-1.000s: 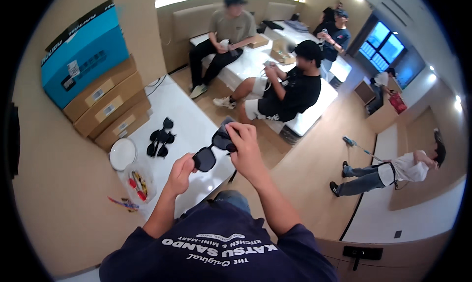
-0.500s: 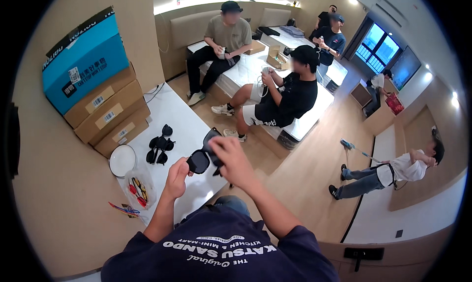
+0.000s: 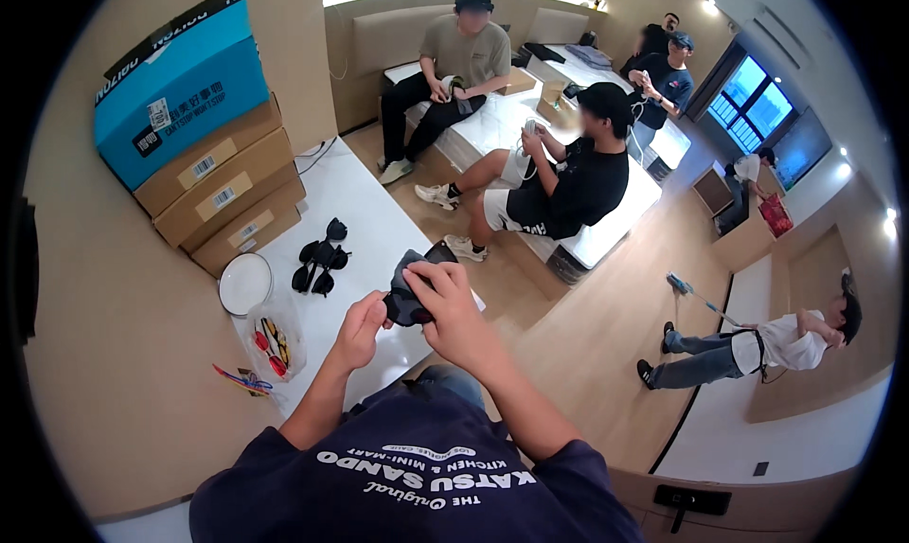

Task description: The person assembles several pairs of sunglasses by snapping the lenses into the frames by hand.

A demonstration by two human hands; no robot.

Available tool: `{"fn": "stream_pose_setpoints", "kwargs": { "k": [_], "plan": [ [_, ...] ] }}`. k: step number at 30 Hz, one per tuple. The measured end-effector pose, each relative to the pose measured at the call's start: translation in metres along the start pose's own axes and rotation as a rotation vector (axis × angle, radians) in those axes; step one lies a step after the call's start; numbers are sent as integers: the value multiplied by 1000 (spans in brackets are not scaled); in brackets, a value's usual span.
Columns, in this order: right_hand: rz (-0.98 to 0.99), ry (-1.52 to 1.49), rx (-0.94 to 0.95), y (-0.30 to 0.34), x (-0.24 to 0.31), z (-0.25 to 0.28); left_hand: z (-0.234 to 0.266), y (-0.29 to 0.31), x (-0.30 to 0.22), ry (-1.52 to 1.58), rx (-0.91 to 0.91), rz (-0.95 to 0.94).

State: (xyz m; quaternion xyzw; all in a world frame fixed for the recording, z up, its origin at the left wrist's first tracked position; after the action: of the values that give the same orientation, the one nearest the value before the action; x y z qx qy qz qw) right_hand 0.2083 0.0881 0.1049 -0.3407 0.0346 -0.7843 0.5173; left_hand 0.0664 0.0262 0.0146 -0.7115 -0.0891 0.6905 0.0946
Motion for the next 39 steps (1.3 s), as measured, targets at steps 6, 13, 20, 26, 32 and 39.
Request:
{"fn": "stream_pose_setpoints", "kwargs": {
  "k": [6, 13, 20, 26, 32, 39],
  "plan": [
    [-129, 61, -178, 7, -39, 3, -4, -3, -5, -43, 23, -13],
    [-131, 54, -143, 5, -38, 9, -1, -4, -1, -11, 6, -37],
    [13, -49, 80, 14, 19, -8, -5, -2, 4, -52, -48, -67],
    [3, 52, 23, 18, 15, -12, -9, -3, 9, -49, -87, -66],
    [-44, 20, -101, 14, -1, -8, -6, -5, 6, -66, -165, -75],
    [-39, 57, -160, 23, -14, -5, -12, -6, 4, -97, -140, -74]
  ]
}}
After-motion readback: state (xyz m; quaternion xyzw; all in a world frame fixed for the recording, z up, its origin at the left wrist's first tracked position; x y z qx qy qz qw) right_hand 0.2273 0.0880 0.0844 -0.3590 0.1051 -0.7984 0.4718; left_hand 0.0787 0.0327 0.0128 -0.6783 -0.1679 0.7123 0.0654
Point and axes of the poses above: each hand's wrist, its own y-axis away from the middle knuckle, its own z-axis out of the back of the hand, x = y × z, the point moved 4 cm from there along -y, towards the middle knuckle, and after that the axes turned 8 degrees about x, right-handed, at the moved point
